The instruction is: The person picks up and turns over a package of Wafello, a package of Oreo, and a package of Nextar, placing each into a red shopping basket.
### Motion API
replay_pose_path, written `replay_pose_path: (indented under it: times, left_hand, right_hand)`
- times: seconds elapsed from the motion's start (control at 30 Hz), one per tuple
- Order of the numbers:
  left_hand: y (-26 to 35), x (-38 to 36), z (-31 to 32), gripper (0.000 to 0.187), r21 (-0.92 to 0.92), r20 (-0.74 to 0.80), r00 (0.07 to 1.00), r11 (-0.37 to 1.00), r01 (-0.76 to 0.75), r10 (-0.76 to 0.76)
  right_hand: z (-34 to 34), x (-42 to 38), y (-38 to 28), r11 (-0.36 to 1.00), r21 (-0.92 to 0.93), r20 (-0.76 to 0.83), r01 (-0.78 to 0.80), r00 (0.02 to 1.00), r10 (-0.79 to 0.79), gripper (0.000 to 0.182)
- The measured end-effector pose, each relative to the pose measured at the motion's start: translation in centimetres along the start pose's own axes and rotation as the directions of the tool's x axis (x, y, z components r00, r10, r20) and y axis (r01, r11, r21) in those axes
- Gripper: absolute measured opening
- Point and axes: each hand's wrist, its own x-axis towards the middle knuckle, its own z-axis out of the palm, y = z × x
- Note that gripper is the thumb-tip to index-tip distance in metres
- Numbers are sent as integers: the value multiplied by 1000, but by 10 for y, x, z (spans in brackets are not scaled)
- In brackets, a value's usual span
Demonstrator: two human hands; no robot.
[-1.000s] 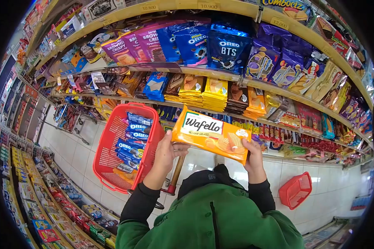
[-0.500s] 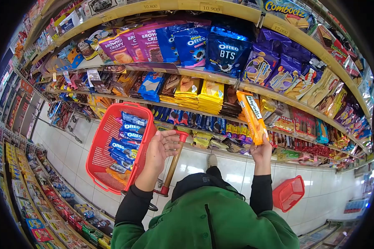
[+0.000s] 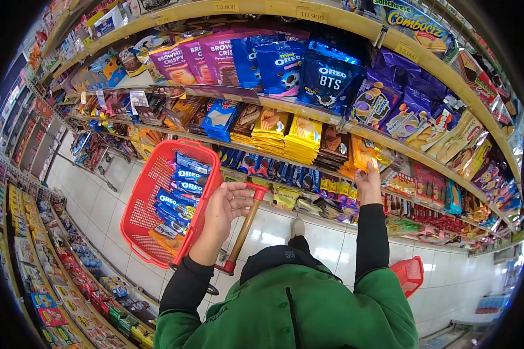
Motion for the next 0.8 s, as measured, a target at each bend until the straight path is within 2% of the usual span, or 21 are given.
replay_pose_path:
  times: [0.1, 0.2, 0.3, 0.4, 0.5, 0.6, 0.8]
  left_hand:
    - [0, 0, 0, 44, 5, -5, 1000, 1000, 0, 0]
    - [0, 2, -1, 42, -2, -8, 1000, 1000, -1, 1]
    - [-1, 2, -1, 42, -1, -9, 1000, 1000, 1, -1]
    - [0, 1, -1, 41, -2, -3, 1000, 1000, 6, -6]
    - [1, 1, -2, 41, -3, 1, 1000, 1000, -3, 3]
    - [2, 0, -2, 40, 7, -4, 1000, 1000, -9, 9]
    - [5, -1, -4, 40, 0, 3, 1000, 1000, -23, 23]
  right_hand:
    - [1, 21, 6, 1000, 26, 13, -16, 1000, 16, 22]
    - [1, 32, 10, 1000, 24, -99, -15, 995, 17, 19]
    - [-3, 36, 12, 998, -54, -121, 16, 992, -23, 18]
    - [-3, 41, 14, 999, -29, -190, 26, 981, -31, 18]
    - [-5, 48, 13, 999, 6, -148, 33, 988, -32, 19]
    - [-4, 51, 15, 998, 22, -196, 57, 979, -51, 18]
    - [-5, 44, 16, 995, -81, -112, 61, 991, -70, 17]
